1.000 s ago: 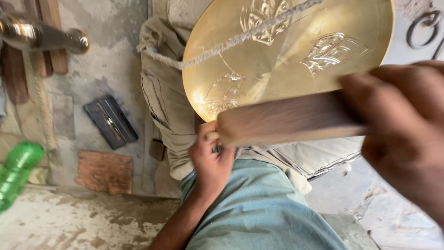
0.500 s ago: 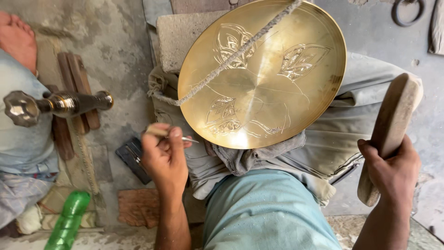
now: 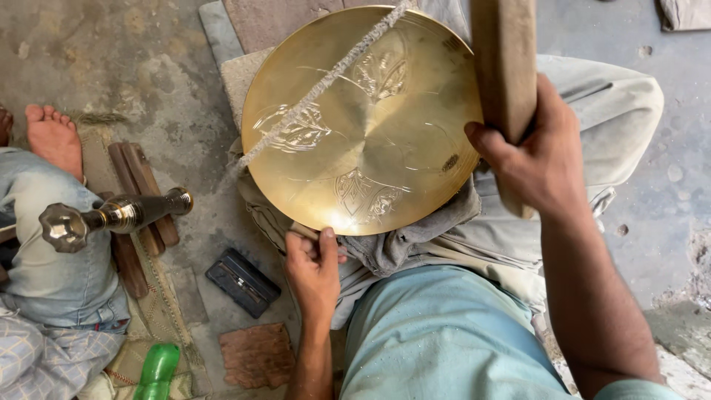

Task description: The person uses a wooden mallet and a metal punch to emboss a floral pattern onto a brass plate. They hold the plate steady on a cloth-covered lap and strike the punch repeatedly to deepen the design.

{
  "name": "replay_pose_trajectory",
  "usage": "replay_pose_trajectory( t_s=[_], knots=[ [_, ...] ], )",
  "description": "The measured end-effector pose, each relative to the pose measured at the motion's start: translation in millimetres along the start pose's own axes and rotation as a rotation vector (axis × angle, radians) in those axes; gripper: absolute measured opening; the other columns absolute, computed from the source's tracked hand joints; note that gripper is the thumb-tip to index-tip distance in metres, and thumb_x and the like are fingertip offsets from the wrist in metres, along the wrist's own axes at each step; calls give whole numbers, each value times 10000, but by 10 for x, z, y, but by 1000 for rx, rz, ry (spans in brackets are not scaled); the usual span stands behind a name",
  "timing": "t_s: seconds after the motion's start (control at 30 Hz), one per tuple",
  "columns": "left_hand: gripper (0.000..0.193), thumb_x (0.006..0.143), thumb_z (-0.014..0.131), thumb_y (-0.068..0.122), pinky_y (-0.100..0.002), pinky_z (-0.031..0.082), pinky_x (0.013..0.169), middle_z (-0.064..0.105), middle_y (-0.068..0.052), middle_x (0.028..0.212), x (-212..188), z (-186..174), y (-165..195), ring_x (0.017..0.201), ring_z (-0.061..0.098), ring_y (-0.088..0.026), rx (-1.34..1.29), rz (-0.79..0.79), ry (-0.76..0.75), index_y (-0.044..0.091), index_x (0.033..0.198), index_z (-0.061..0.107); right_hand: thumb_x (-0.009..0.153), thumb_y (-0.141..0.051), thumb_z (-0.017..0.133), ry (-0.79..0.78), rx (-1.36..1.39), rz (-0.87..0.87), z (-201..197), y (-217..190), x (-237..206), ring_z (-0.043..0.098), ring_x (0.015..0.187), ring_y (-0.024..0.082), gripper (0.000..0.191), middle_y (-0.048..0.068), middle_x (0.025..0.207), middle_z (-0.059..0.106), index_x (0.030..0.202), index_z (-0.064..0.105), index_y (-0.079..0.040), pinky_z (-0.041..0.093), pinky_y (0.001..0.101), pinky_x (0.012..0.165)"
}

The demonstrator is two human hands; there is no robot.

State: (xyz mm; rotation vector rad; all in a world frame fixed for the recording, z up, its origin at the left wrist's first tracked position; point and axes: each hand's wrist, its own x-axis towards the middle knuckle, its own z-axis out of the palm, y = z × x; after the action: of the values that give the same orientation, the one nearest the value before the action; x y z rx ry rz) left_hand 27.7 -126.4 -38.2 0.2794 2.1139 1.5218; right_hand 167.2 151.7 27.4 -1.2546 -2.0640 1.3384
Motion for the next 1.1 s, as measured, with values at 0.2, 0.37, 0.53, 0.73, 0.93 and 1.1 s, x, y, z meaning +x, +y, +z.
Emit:
replay_pose_trajectory(
  t_s=[0.2, 0.37, 0.53, 0.73, 0.93, 1.1],
  knots=[
    [247, 1054, 565, 86, -293, 662, 681, 671, -125, 1030, -180, -167, 182, 824, 714, -156, -30, 207, 92, -62, 1240, 496, 918, -94, 805, -15, -68, -63, -197, -27, -113, 684, 978, 166, 419, 109, 1087, 731, 1268, 618, 41, 559, 322, 881],
    [271, 1065, 591, 4, -306, 662, 788, 657, -128, 1051, 43, 149, 418, 873, 711, -173, -196, 189, -111, -51, 1290, 451, 911, -56, 784, 25, 133, 152, -297, 295, -428, 683, 999, 129, 427, 62, 1062, 716, 1290, 595, 1, 565, 296, 902],
    [317, 1024, 673, 35, -270, 634, 801, 661, -100, 1079, 243, 834, 448, 917, 722, -145, -224, 196, -277, -37, 1280, 500, 882, -54, 802, 93, 70, 294, -485, 570, -687, 692, 1034, 159, 496, 74, 1095, 706, 1314, 564, 6, 575, 335, 907],
    [281, 1046, 699, 134, -242, 604, 700, 706, -74, 1009, 322, 1127, 376, 842, 746, -117, -91, 292, -286, -12, 1213, 527, 955, 0, 761, 53, -96, 111, -745, 530, -852, 681, 999, 207, 484, 160, 1145, 675, 1339, 475, 67, 585, 345, 858],
    [297, 1061, 679, 166, -239, 595, 689, 701, -68, 1033, 301, 1153, 324, 851, 742, -113, -85, 332, -278, -3, 1234, 508, 972, 179, 624, -26, -481, -389, -759, 56, -403, 681, 976, 306, 479, 271, 1150, 595, 1387, 407, 78, 559, 338, 709],
    [289, 1064, 679, 173, -231, 589, 667, 703, -68, 1018, 304, 1150, 355, 842, 763, -122, -53, 290, -275, 1, 1227, 512, 940, 211, 601, -159, -582, -560, -666, -608, -52, 692, 980, 304, 511, 289, 1167, 620, 1407, 434, 90, 546, 315, 643]
  ],
)
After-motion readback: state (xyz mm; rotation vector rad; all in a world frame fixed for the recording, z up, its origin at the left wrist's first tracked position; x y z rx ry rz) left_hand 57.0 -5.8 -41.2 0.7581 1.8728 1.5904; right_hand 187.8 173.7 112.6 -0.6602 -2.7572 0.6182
